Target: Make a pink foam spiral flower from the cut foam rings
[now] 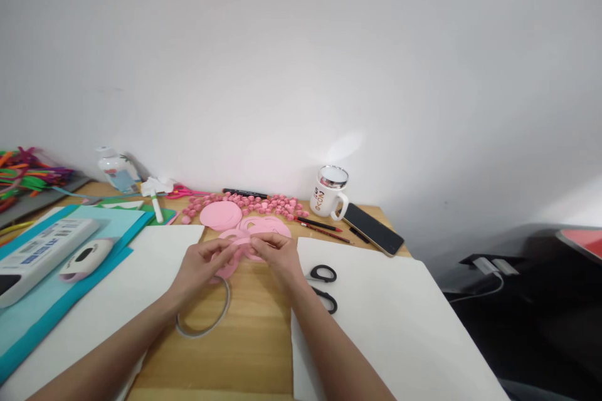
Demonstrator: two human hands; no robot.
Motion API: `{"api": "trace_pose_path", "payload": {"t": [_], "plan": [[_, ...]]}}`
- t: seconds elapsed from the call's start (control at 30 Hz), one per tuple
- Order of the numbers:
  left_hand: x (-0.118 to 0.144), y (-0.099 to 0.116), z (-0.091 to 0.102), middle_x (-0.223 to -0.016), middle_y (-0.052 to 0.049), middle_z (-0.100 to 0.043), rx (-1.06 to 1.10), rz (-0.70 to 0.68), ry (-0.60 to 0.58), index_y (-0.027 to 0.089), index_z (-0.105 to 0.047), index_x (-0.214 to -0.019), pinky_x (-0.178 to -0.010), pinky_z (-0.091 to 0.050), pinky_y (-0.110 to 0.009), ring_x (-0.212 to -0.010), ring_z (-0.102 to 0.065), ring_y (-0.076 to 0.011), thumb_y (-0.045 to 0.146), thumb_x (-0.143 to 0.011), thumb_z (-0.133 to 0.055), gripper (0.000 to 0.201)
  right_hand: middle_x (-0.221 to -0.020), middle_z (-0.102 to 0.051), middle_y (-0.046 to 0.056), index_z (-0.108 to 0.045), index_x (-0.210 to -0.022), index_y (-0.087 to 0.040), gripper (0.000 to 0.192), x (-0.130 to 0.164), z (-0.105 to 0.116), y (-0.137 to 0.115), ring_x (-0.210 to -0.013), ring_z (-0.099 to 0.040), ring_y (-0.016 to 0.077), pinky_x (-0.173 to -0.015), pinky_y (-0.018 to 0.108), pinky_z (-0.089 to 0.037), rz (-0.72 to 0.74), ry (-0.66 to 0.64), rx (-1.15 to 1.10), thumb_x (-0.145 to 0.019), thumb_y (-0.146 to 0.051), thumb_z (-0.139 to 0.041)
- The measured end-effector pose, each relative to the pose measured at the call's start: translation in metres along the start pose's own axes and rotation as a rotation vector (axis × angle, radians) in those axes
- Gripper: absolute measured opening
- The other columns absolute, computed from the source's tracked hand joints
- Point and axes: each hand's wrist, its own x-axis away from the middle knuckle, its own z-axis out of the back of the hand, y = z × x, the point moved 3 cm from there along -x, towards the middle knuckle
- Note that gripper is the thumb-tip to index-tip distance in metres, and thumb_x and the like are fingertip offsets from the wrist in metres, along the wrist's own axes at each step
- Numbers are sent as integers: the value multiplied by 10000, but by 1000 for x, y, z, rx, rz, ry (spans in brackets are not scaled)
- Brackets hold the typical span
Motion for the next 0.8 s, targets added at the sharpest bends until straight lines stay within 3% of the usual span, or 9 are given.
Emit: {"api": "trace_pose_path", "payload": {"t": [0.17,0.43,0.6,0.8], "plan": [[0,0,1,-558,12,-578,6,5,14,156,-663,-699,-538,-395,-206,-554,-503,-121,386,-723,-555,255,-746,-686,35,-694,-761,-160,217,0,-2,-2,-669,-617,126,-728,270,-489,4,-55,-21,-585,-280,-735],[0,-1,1,-558,6,-570,41,-2,-5,158,-647,-661,-537,-413,-208,-561,-510,-126,397,-715,-566,258,-666,-670,14,-652,-756,-164,264,-2,4,1,-577,-605,115,-644,274,-503,8,-4,-38,-539,-265,-764],[1,-5,1,-562,11,-587,54,9,3,163,-679,-773,-552,-424,-214,-553,-521,-118,378,-734,-561,248,-583,-636,-8,-646,-677,-158,191,-1,3,-2,-532,-572,93,-585,238,-478,54,8,20,-560,-266,-751],[0,-6,2,-613,-6,-615,81,31,0,150,-680,-782,-571,-438,-221,-581,-536,-124,387,-731,-566,268,-638,-661,15,-683,-678,-160,192,-1,2,-2,-600,-589,114,-653,262,-477,49,35,31,-552,-286,-753]]}}
